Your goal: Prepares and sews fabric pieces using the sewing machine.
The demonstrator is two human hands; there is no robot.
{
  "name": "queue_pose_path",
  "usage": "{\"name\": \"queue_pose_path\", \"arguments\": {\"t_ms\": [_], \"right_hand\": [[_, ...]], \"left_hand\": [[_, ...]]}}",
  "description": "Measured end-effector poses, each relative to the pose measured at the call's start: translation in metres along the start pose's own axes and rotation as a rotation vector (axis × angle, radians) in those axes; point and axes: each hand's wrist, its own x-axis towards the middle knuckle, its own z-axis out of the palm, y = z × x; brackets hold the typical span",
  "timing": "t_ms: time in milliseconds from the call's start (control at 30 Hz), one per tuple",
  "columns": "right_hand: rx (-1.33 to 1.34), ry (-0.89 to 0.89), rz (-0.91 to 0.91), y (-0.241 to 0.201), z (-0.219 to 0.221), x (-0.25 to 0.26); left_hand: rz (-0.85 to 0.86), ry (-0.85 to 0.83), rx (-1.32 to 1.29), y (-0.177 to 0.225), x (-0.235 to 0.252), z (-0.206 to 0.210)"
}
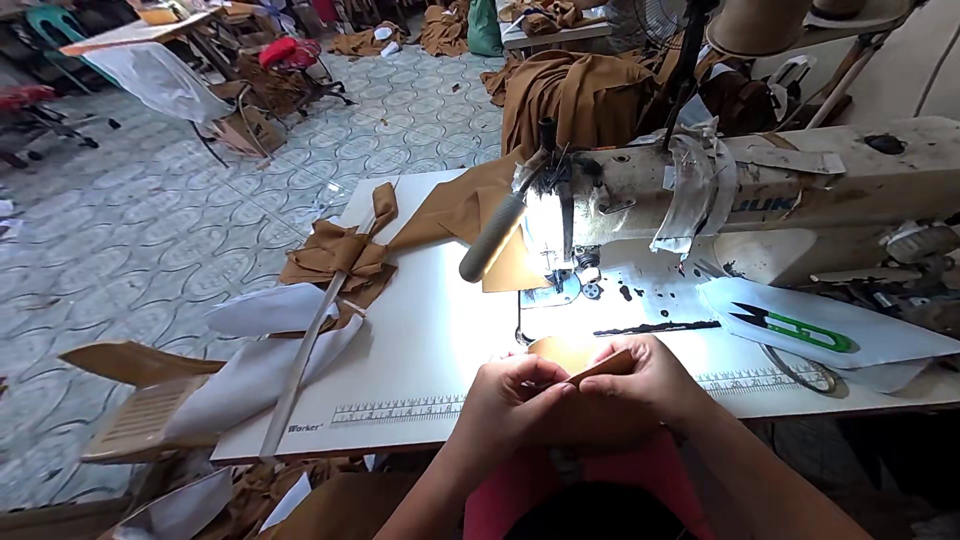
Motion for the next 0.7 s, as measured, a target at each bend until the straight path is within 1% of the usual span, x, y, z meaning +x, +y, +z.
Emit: {"name": "queue_pose_path", "arguments": {"t_ms": [133, 233, 333, 467, 567, 633, 700], "right_hand": [[-0.008, -0.053, -0.078, 0.002, 0.003, -0.001], [0.049, -0.125, -0.118, 0.003, 0.003, -0.001], [0.109, -0.258, -0.095, 0.001, 0.001, 0.0], [0.165, -0.497, 0.013, -0.006, 0.002, 0.002], [0.187, -0.633, 0.036, -0.008, 0.006, 0.003], [0.183, -0.677, 0.014, -0.008, 0.01, 0.002], [0.147, -0.679, 0.006, -0.007, 0.012, 0.0]], "left_hand": [[0.08, -0.021, 0.04, -0.001, -0.002, -0.003], [0.179, -0.097, 0.019, -0.002, -0.002, -0.008], [0.291, -0.193, 0.01, 0.0, -0.001, -0.016], [0.471, -0.295, 0.053, 0.009, 0.001, -0.024], [0.553, -0.395, 0.049, 0.019, 0.0, -0.028], [0.594, -0.41, 0.066, 0.025, -0.002, -0.032], [0.572, -0.34, 0.071, 0.029, -0.007, -0.048]]}}
